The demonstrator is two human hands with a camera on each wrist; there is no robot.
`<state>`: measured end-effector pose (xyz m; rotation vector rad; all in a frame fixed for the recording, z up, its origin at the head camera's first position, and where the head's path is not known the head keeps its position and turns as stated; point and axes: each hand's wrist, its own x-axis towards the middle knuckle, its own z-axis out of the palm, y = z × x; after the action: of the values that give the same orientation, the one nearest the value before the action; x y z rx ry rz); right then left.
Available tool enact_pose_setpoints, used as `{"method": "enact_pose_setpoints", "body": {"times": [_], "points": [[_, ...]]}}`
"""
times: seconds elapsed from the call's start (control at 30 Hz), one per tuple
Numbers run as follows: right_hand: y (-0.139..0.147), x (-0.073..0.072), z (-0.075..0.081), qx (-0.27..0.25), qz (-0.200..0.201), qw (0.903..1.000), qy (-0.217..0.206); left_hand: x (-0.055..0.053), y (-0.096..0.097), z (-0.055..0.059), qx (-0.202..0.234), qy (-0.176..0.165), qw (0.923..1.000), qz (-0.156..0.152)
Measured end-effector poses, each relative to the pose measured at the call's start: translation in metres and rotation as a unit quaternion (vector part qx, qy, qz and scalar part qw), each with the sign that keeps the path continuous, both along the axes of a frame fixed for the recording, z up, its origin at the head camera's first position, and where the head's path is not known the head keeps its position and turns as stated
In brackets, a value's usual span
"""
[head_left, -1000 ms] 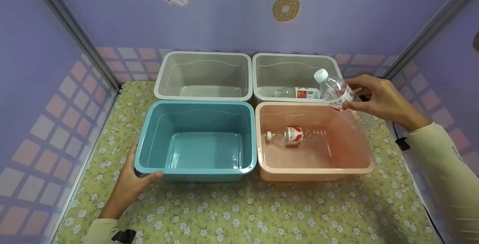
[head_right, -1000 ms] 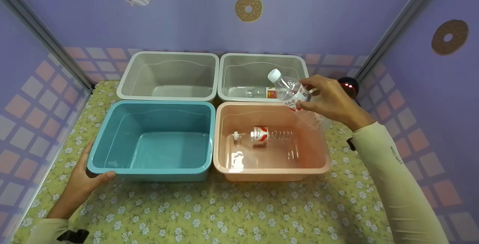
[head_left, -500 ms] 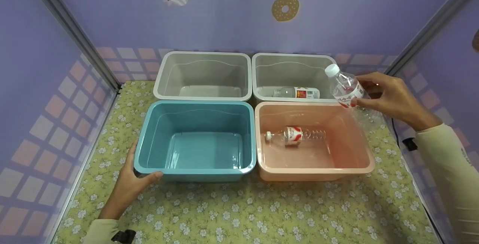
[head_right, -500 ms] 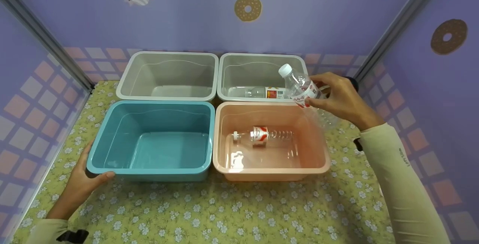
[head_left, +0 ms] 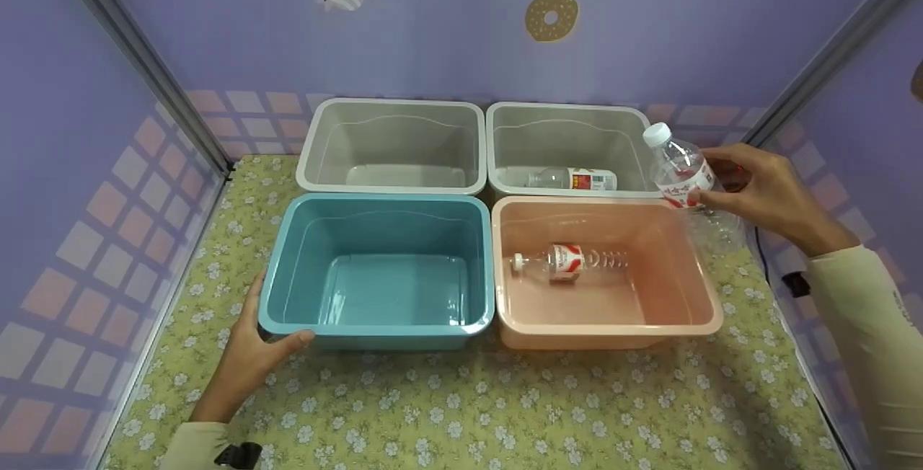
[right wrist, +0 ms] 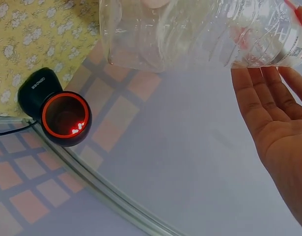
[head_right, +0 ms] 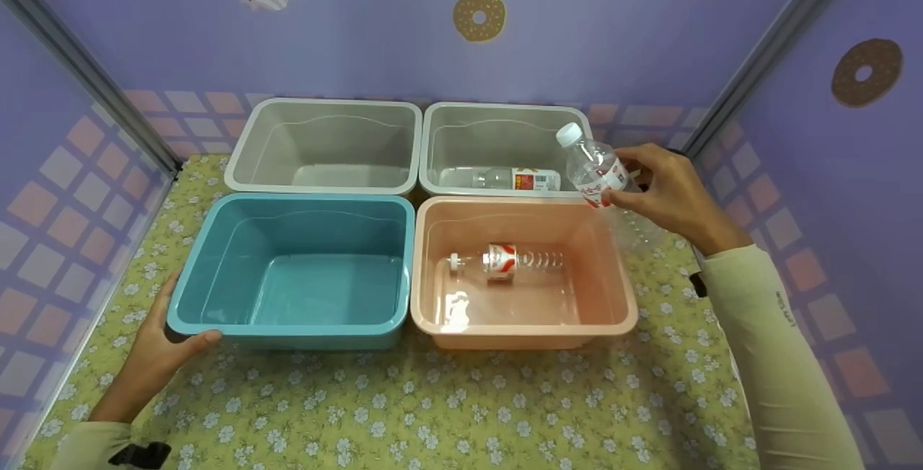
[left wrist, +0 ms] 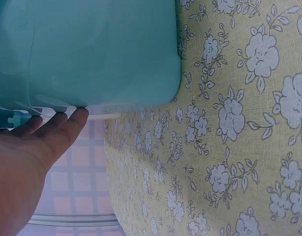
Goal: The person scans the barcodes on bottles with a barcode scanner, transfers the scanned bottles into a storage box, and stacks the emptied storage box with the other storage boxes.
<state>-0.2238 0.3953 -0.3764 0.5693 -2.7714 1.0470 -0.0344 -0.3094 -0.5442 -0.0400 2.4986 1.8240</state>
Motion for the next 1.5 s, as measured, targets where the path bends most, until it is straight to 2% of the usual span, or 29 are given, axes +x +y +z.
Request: {"method": "enact_pose_setpoints", "body": {"times": [0.3,0.67,0.97,1.5], "points": [[0.01,0.004,-0.008,0.006,-0.016,0.9998,0.006,0.002,0.0,0.0,-0.003,0.007,1.0,-0.002],[0.026,0.006,-0.024,0.016,-0.064,0.9978,0.005,0.001,0.0,0.0,-0.005,0.004,1.0,0.0],[0.037,0.003,-0.044,-0.016,-0.078,0.9968,-0.001,0.002,-0.001,0.0,-0.019,0.001,0.9998,0.001],[0.061,0.001,-0.069,0.011,-0.125,0.9915,-0.034,0.001,0.001,-0.001,-0.006,0.014,0.9999,0.003]]}}
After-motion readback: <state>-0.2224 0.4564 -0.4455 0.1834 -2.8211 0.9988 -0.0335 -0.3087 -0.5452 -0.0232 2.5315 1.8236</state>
